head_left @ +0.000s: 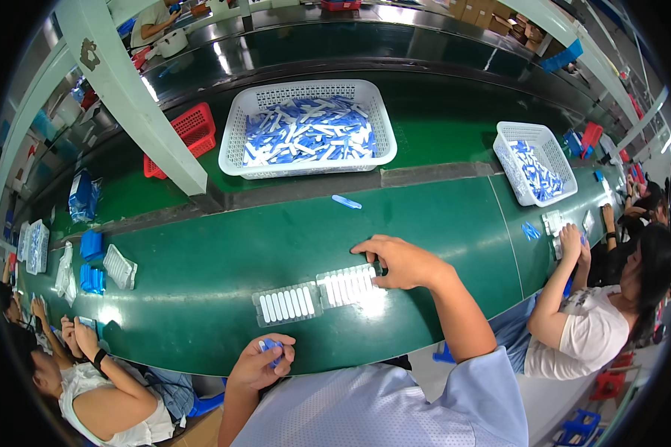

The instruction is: The person assembles small blue and white plastic components into a clear plastic tray by hand.

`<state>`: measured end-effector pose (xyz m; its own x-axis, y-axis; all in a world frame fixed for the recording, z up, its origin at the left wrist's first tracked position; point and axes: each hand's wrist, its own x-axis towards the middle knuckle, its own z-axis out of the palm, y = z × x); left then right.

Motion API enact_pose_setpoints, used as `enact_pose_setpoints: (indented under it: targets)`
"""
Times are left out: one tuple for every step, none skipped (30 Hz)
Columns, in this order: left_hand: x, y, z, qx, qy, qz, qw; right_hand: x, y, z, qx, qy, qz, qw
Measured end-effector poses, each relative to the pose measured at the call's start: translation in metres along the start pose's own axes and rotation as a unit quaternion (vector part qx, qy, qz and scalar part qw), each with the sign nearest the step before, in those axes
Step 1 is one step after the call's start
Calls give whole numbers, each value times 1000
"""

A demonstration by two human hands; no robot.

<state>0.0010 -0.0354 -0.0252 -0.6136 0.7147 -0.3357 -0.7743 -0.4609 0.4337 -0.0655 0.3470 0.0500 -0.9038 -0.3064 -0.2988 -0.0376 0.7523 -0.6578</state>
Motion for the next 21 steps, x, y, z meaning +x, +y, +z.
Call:
enact_pose_setpoints:
  targets:
    - [0,0,1,-1,-1,1,1000,2,0,-3,3,-30,13,999]
    - [-1,-1,2,-3,8,1,1000,2,1,-6,2,-30,13,999]
    - [0,-2,3,-5,16,2,1000,2,4,-8,12,-40,1,999]
    - [-1,-2,3,-6,17,5,1000,3,6,-10,22,-53,-14,998]
    - [0,-2,2,-33,-14,1,999,1,6,-11,21,-55,-16,998]
    - [0,-2,1,-60,-44,-3,997,-4,5,-9,54,-25,-9,998]
    - [-2,-1,-1,-62,-42,1,997,-7,4,-5,86,3,-4,996]
    - [-7,1,1,-62,-39,-14,997,-14,2,-1,85,1,-12,996]
    - [-12,2,4,-62,-35,-29,997,-23,1,5,10,59,-68,996]
    - [-14,5,9,-63,-33,-24,997,-30,-1,11,-64,114,-119,984]
    - [-15,9,14,98,18,-1,995,-37,-6,14,-59,110,-111,986]
    - [-13,14,21,255,70,23,964,-39,-9,18,-59,106,-113,986]
    - [-10,19,28,253,71,24,965,-42,-13,22,-66,132,-101,984]
    - [-5,24,35,382,114,89,913,-45,-15,27,-72,158,-89,981]
    - [0,30,40,502,153,151,837,-45,-16,32,-60,179,-94,978]
    - [6,34,37,500,155,152,838,-44,-12,38,-61,177,-94,978]
    - [12,39,32,520,189,184,813,-43,-6,42,-65,192,-97,974]
    - [17,43,31,538,222,215,784,-42,-3,44,-69,208,-100,971]
    - [19,46,32,537,225,216,783,-42,-3,43,-69,205,-103,971]
    - [20,50,34,602,242,219,729,-41,-3,41,-70,202,-105,971]
    - [22,54,35,662,258,220,669,-40,-5,40,-71,199,-108,972]
